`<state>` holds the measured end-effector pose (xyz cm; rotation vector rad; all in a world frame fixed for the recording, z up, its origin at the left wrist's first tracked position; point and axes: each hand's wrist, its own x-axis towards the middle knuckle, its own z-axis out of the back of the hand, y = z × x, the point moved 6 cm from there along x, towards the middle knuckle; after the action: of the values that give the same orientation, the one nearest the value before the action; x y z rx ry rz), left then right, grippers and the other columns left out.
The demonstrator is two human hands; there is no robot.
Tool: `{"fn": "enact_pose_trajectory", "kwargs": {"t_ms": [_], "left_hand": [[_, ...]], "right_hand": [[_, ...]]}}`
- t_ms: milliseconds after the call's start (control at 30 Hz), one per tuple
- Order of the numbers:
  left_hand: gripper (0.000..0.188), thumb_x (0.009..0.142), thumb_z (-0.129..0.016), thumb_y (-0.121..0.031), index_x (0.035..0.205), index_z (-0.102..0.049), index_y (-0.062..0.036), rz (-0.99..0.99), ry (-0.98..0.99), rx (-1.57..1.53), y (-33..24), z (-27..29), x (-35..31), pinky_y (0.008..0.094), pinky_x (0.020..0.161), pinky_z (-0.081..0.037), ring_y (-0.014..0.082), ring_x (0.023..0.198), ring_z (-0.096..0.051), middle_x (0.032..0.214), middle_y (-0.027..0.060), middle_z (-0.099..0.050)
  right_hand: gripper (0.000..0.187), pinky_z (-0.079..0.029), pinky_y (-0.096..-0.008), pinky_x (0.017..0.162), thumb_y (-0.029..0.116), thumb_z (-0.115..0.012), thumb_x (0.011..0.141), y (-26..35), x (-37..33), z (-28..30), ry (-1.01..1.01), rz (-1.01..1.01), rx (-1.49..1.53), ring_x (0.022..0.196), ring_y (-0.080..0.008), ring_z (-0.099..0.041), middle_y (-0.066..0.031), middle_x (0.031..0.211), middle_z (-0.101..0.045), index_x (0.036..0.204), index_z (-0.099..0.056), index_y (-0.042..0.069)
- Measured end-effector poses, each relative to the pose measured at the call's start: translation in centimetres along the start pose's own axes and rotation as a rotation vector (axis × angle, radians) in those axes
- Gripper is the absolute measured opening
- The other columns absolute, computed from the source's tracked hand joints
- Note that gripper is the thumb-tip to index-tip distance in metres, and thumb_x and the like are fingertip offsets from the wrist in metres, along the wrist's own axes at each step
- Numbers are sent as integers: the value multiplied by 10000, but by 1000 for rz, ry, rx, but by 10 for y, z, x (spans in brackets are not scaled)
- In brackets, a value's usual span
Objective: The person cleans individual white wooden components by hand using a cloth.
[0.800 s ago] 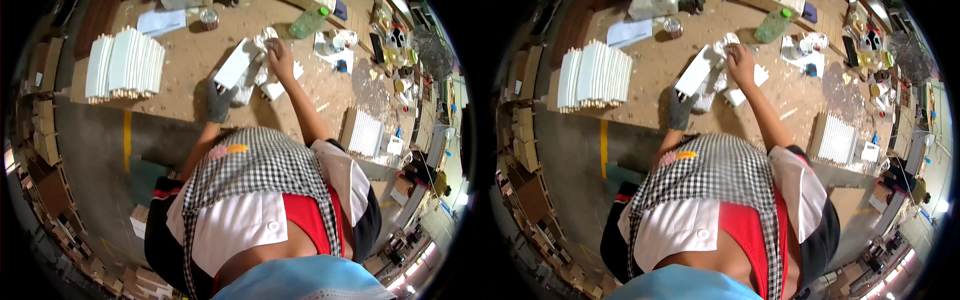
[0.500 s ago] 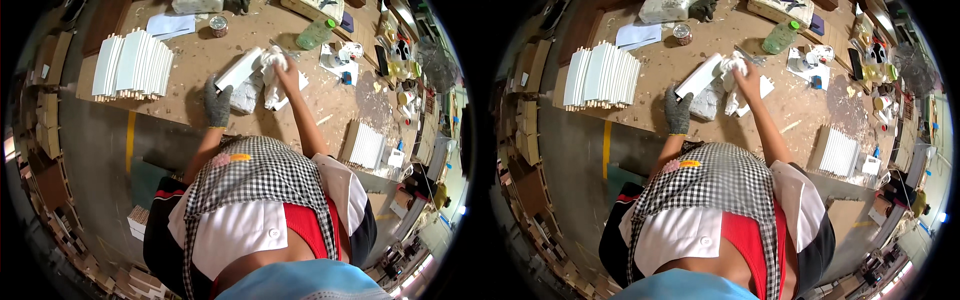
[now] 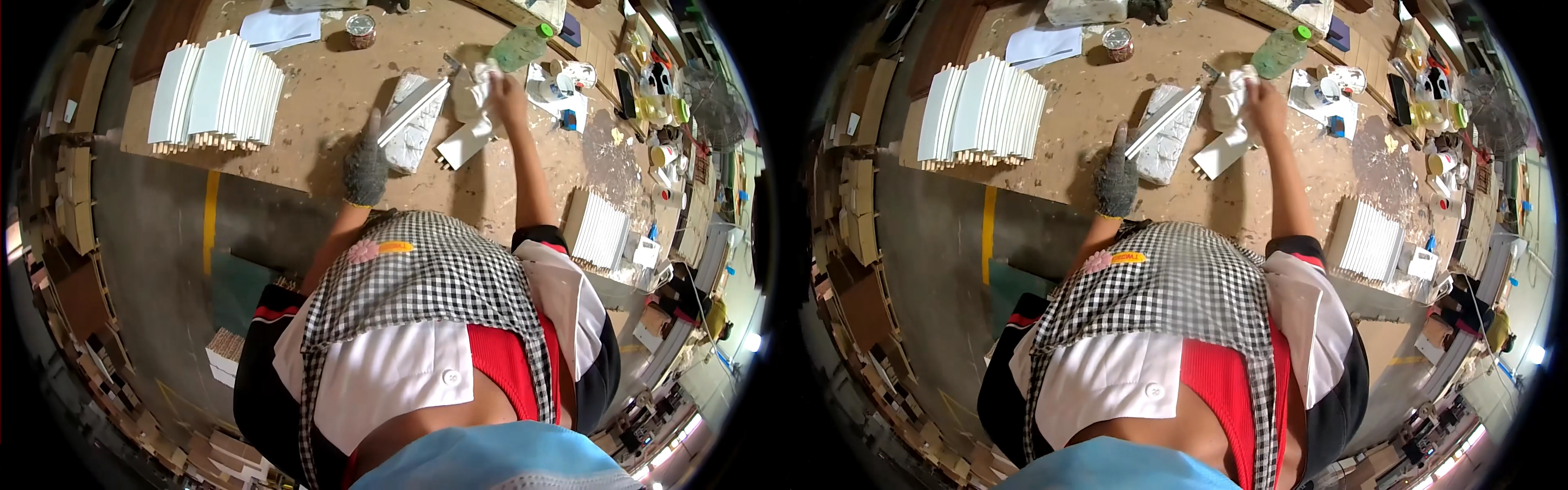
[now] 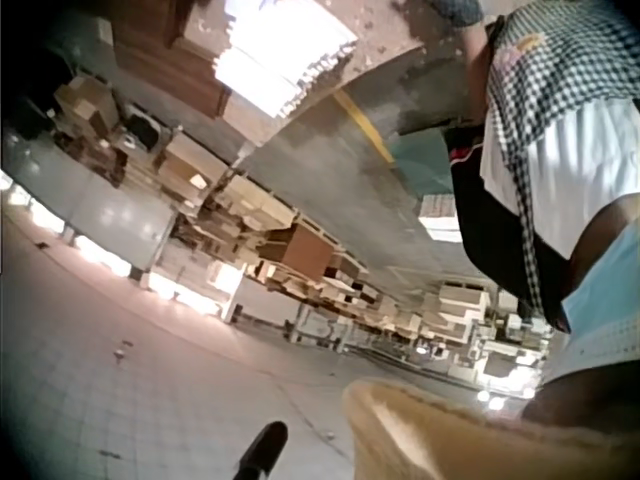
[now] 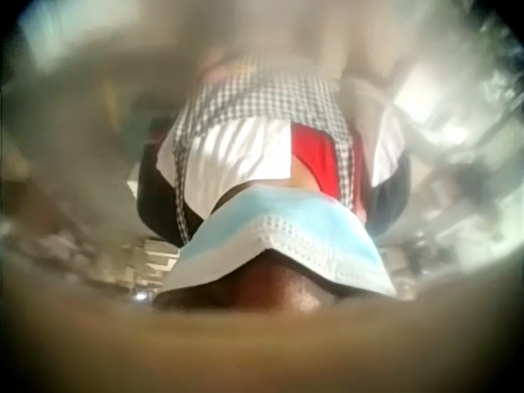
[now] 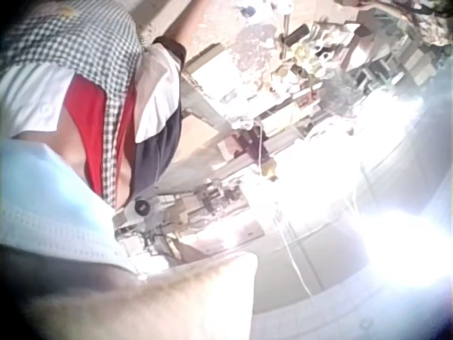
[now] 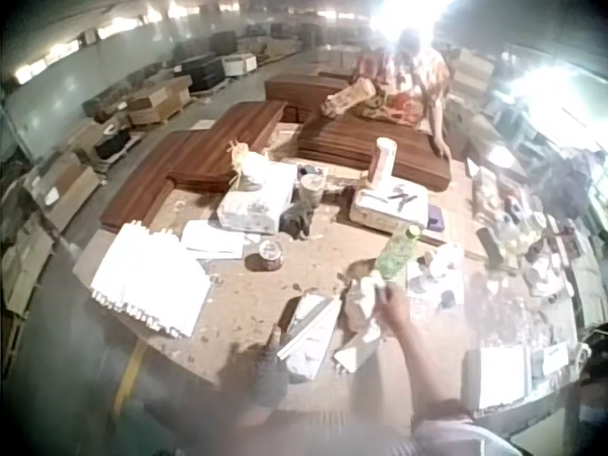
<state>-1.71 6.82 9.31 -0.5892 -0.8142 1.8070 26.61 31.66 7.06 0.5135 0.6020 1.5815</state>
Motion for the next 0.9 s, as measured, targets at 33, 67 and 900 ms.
{"fn": "enact_pose_trajectory", "kwargs": {"t_ms": [33,67,900], "left_hand": [[710,929,-651,-125,1552,-314,-173,-266,-54,3,-4,2,7,461,887,-521,379,1094,-642,1225,229,-636],[745,907,-674,-116,1554,-307,-161,-533,-107,10,-9,1,11,466,964,-503,388,1193,-599,1308,230,-597],[994,813,-804,-150,1546,-154,16,-126,51,-527,4,-24,-1,398,1028,-468,299,1239,-557,1374,205,-535]], "right_hand": [[401,-505,-416,744,427,-604,967,1,-3,16,-168,23,224,840,-315,-686,-174,916,-723,1119,-707,71],[384,-502,-396,744,410,-623,961,6,3,28,-258,91,367,835,-287,-671,-151,912,-721,1131,-712,76],[403,-397,-480,1123,77,-619,863,112,-120,-43,-77,623,-227,1286,-336,-553,-139,1341,-617,1258,-672,130]]}}
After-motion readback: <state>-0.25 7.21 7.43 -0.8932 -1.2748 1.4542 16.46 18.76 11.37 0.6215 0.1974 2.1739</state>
